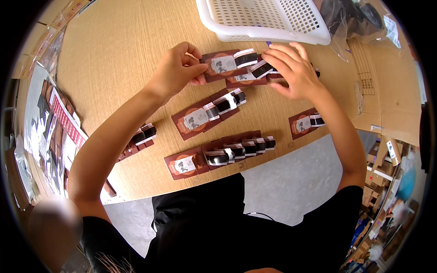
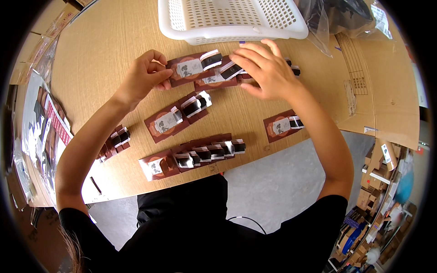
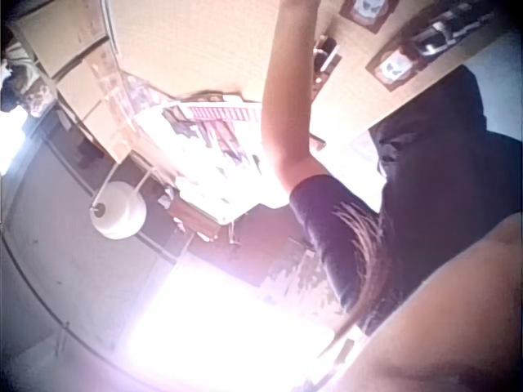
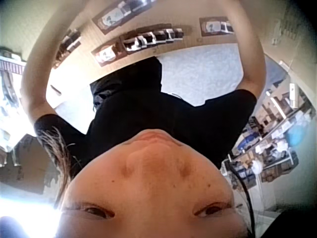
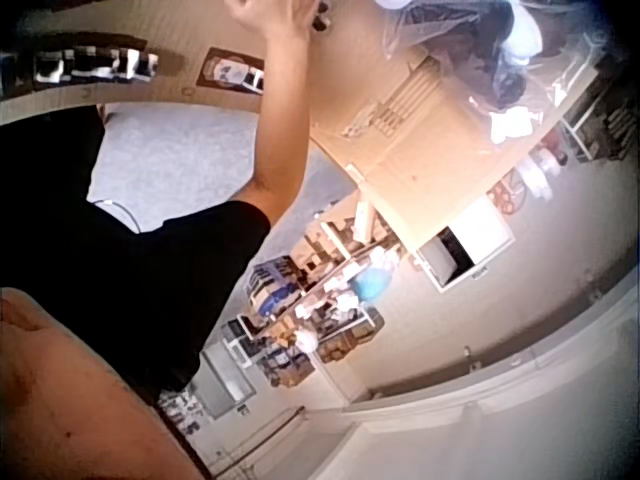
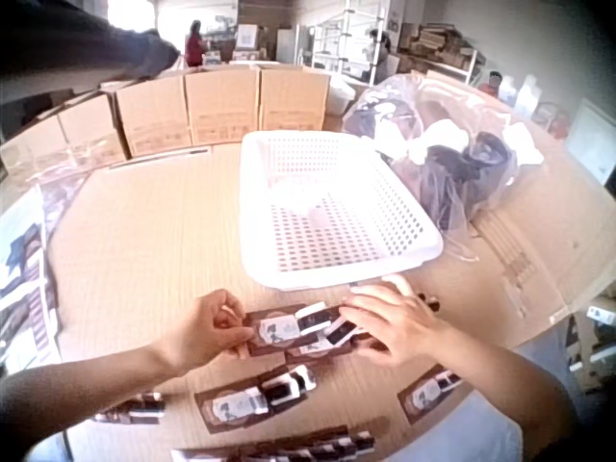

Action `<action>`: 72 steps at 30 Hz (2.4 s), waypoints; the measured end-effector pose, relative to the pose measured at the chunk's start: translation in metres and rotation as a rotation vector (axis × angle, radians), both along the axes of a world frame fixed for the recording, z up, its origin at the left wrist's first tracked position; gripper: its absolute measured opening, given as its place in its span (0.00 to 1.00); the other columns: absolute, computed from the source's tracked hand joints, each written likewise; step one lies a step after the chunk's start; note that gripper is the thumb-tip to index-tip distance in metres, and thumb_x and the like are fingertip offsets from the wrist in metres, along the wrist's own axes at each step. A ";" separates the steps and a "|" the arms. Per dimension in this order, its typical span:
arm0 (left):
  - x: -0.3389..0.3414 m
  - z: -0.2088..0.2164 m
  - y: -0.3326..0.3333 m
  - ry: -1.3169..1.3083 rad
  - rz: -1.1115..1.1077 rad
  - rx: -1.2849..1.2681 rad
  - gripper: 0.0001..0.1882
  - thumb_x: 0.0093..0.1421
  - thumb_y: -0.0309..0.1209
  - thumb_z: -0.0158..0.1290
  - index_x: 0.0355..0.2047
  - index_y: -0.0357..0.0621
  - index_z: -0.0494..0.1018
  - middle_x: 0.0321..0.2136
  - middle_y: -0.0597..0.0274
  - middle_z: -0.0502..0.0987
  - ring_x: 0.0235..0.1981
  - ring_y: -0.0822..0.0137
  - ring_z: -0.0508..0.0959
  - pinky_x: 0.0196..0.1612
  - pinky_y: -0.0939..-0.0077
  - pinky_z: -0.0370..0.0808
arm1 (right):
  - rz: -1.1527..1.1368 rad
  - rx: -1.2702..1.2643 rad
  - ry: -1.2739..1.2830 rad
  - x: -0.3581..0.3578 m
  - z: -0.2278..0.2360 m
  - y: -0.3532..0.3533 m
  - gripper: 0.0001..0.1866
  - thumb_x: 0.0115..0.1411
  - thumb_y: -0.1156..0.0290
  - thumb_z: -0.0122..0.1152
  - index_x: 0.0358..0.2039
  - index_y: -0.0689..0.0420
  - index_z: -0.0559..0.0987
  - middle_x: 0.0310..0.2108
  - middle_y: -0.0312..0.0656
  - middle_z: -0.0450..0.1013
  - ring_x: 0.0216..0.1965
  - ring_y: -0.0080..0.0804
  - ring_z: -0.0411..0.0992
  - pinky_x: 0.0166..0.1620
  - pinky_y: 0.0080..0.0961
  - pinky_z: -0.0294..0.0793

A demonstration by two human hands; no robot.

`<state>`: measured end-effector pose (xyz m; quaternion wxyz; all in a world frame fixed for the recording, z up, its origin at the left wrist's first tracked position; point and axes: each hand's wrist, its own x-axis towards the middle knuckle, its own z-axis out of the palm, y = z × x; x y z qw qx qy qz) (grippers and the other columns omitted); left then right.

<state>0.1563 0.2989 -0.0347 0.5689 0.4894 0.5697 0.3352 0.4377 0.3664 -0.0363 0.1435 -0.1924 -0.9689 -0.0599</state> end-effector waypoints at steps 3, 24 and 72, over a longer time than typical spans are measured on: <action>-0.003 -0.002 -0.003 0.011 -0.026 -0.029 0.09 0.55 0.23 0.50 0.33 0.35 0.62 0.23 0.56 0.73 0.23 0.71 0.76 0.25 0.83 0.74 | 0.033 -0.059 0.036 -0.007 0.000 -0.007 0.22 0.39 0.66 0.65 0.38 0.56 0.72 0.42 0.39 0.68 0.50 0.34 0.62 0.53 0.45 0.53; 0.009 0.001 0.004 0.463 -0.222 0.103 0.15 0.50 0.29 0.56 0.34 0.36 0.63 0.21 0.55 0.73 0.20 0.66 0.76 0.24 0.74 0.73 | -0.043 -0.066 0.030 -0.013 -0.004 -0.001 0.16 0.40 0.65 0.66 0.28 0.55 0.71 0.38 0.36 0.69 0.45 0.33 0.65 0.51 0.42 0.57; -0.133 0.111 -0.166 0.775 0.042 0.858 0.18 0.52 0.34 0.51 0.42 0.41 0.65 0.49 0.53 0.62 0.54 0.55 0.61 0.52 0.59 0.62 | -0.595 0.092 0.597 0.074 0.036 -0.180 0.09 0.47 0.79 0.55 0.32 0.63 0.71 0.39 0.50 0.69 0.39 0.45 0.67 0.41 0.34 0.67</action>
